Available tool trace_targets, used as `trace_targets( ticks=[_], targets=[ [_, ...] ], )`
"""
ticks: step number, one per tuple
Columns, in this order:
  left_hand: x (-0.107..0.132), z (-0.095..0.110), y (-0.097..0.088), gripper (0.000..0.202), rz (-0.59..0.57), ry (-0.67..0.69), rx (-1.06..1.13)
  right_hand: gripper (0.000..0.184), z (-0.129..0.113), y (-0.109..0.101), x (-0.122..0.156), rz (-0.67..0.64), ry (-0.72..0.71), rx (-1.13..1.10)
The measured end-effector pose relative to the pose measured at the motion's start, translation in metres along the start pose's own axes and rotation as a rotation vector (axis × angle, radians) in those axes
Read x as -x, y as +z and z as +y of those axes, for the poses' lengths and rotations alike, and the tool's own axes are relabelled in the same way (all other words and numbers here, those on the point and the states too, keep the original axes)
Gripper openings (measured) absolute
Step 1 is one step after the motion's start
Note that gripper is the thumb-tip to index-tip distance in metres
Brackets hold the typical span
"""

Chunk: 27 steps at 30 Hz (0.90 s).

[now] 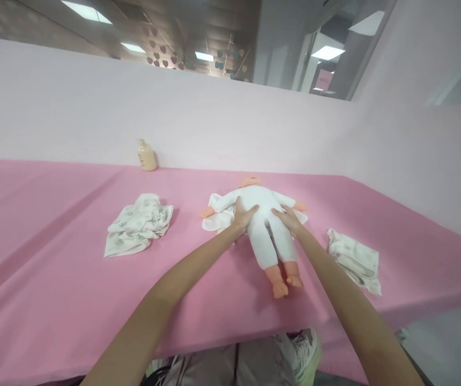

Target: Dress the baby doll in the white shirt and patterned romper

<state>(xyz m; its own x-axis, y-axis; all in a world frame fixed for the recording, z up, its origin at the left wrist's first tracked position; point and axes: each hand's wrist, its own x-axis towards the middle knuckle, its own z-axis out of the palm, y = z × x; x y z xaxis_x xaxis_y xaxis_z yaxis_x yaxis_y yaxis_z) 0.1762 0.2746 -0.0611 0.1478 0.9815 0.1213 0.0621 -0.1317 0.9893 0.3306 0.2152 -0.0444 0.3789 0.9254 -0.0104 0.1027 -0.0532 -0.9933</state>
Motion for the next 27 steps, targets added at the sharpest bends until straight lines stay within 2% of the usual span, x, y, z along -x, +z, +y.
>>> trace_targets(
  ticks=[2,4,6,7,8,10,12,15,17,19,21,23,27],
  targets=[
    [-0.001,0.007,-0.012,0.089,-0.08,0.006,-0.13,0.051,0.004,-0.002,0.0,0.001,0.006,0.035],
    [-0.005,0.019,-0.029,0.089,-0.231,0.02,-0.319,0.055,0.008,-0.004,-0.001,0.016,0.007,0.113],
    [-0.013,0.033,-0.049,0.076,-0.355,0.078,-0.555,0.052,0.007,-0.006,-0.006,0.084,-0.048,0.285],
    [-0.018,0.04,-0.059,0.063,-0.36,0.128,-0.68,0.049,0.004,-0.004,-0.009,0.132,-0.119,0.406],
    [-0.024,0.046,-0.07,0.05,-0.322,0.179,-0.802,0.046,0.0,0.0,-0.013,0.182,-0.213,0.535],
    [-0.036,0.055,-0.089,0.033,-0.165,0.237,-1.009,0.042,-0.013,0.016,-0.023,0.234,-0.426,0.769],
    [-0.045,0.058,-0.106,0.032,-0.056,0.2,-1.137,0.041,-0.026,0.044,-0.035,0.155,-0.575,0.942],
    [-0.055,0.054,-0.128,0.031,-0.079,0.071,-1.211,0.048,-0.038,0.096,-0.053,-0.086,-0.638,1.229],
    [-0.059,0.048,-0.14,0.032,-0.119,0.016,-1.223,0.06,-0.039,0.127,-0.064,-0.17,-0.663,1.438],
    [-0.063,0.041,-0.148,0.034,-0.125,-0.006,-1.232,0.062,-0.036,0.148,-0.073,-0.237,-0.728,1.585],
    [-0.066,0.036,-0.154,0.034,-0.124,-0.034,-1.244,0.051,-0.031,0.16,-0.081,-0.336,-0.798,1.64],
    [-0.07,0.035,-0.158,0.034,-0.125,-0.078,-1.258,0.039,-0.027,0.162,-0.088,-0.384,-0.84,1.614],
    [-0.075,0.039,-0.161,0.039,-0.059,-0.127,-1.271,0.034,-0.023,0.156,-0.1,-0.334,-0.84,1.429]
  ],
)
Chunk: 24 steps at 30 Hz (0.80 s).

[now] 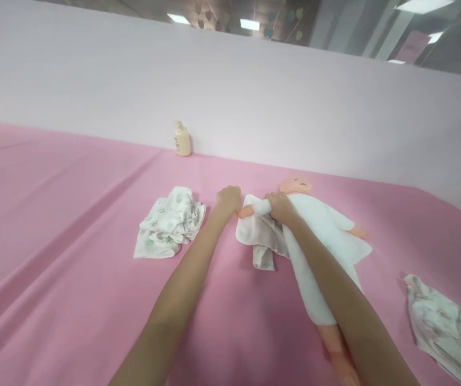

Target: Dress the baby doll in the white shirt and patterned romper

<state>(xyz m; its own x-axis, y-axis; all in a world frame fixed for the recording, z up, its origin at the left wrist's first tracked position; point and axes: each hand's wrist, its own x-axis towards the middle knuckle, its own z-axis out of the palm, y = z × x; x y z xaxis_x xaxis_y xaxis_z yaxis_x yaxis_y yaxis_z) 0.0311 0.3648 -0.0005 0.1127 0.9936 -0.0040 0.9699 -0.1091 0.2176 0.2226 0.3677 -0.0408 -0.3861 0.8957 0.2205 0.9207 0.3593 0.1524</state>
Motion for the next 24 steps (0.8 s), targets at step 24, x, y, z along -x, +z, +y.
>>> trace_targets(
  ticks=[24],
  targets=[
    [-0.009,0.044,0.091,0.072,0.122,0.053,0.226,0.038,0.007,-0.011,0.011,0.367,0.212,-0.533]
  ],
)
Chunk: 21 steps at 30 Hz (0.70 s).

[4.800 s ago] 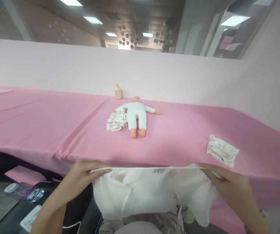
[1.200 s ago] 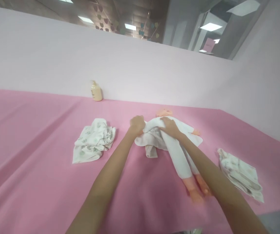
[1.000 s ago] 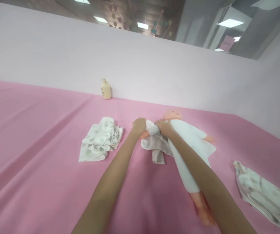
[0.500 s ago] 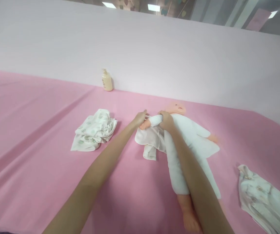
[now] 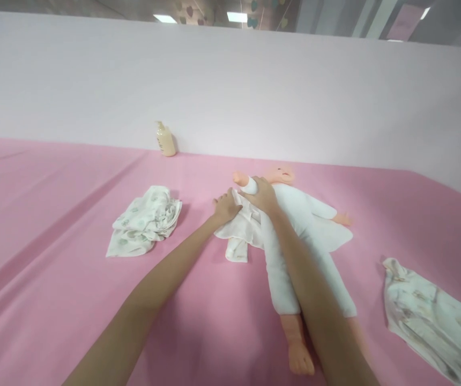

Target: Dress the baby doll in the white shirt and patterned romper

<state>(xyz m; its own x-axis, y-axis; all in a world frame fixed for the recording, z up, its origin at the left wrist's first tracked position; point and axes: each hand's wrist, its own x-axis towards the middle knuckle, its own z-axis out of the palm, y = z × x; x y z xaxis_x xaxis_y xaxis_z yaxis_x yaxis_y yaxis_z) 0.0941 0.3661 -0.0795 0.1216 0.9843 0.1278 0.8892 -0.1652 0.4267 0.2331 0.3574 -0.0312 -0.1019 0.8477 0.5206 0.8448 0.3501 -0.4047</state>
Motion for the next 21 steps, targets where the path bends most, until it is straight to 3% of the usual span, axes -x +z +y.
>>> trace_targets(
  ticks=[5,9,13,16,21],
  targets=[
    [-0.008,-0.001,-0.024,0.063,0.007,0.081,0.34,0.038,-0.007,0.004,0.003,0.004,0.007,0.118],
    [-0.011,-0.002,-0.07,0.063,0.08,-0.002,0.744,0.032,-0.012,0.009,0.006,-0.084,-0.003,0.219],
    [-0.003,0.004,-0.109,0.067,0.137,0.008,0.801,0.037,-0.02,0.017,0.01,-0.156,-0.045,0.342],
    [0.005,0.014,-0.116,0.069,0.124,0.026,0.794,0.034,-0.024,0.026,0.017,-0.109,-0.015,0.417],
    [0.022,0.041,-0.108,0.071,0.019,0.133,0.789,0.03,-0.031,0.037,0.033,-0.096,-0.018,0.469]
  ],
)
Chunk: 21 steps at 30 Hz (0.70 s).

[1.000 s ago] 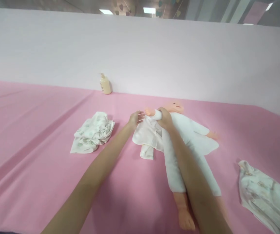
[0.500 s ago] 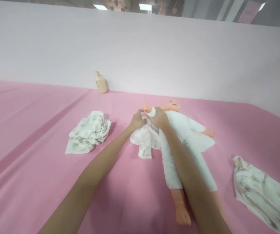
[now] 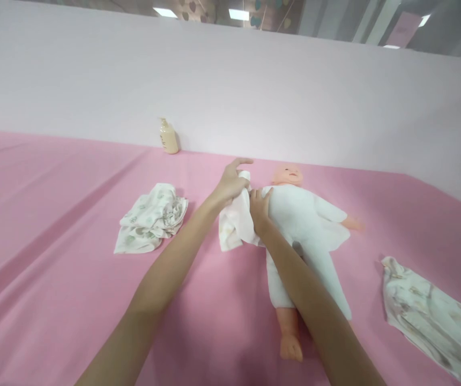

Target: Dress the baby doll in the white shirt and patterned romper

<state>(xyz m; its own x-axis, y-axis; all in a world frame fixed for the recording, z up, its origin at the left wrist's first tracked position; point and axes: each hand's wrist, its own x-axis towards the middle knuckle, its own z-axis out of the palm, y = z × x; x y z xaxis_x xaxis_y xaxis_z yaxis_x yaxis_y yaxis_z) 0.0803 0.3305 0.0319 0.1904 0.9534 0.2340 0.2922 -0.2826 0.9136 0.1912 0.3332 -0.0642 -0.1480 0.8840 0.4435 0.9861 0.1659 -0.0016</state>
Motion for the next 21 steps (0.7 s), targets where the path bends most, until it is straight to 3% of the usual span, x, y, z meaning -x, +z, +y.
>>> trace_targets(
  ticks=[3,6,9,11,14,16,19,21],
  targets=[
    [0.007,0.006,0.008,0.064,-0.078,0.054,-0.091,0.039,-0.003,-0.003,0.005,-0.034,-0.017,-0.012],
    [0.008,0.006,0.004,0.045,-0.086,0.117,-0.392,0.041,-0.002,-0.014,0.008,-0.069,0.008,-0.027],
    [0.008,0.004,-0.003,0.026,-0.061,0.0,-0.84,0.044,0.01,-0.032,0.02,-0.086,0.044,-0.009],
    [0.007,0.002,-0.006,0.021,-0.07,-0.065,-1.002,0.054,0.027,-0.048,0.038,-0.086,0.076,-0.005],
    [0.005,-0.002,-0.007,0.02,-0.114,-0.013,-0.928,0.059,0.065,-0.073,0.074,-0.078,0.201,-0.088],
    [0.004,-0.005,-0.005,0.03,-0.149,0.042,-0.755,0.06,0.09,-0.088,0.096,-0.074,0.377,-0.204],
    [0.002,-0.012,-0.001,0.04,-0.23,0.042,-0.49,0.061,0.116,-0.099,0.118,-0.113,0.638,-0.487],
    [0.001,-0.018,0.002,0.043,-0.259,0.011,-0.382,0.056,0.125,-0.1,0.124,-0.154,0.707,-0.732]
  ],
)
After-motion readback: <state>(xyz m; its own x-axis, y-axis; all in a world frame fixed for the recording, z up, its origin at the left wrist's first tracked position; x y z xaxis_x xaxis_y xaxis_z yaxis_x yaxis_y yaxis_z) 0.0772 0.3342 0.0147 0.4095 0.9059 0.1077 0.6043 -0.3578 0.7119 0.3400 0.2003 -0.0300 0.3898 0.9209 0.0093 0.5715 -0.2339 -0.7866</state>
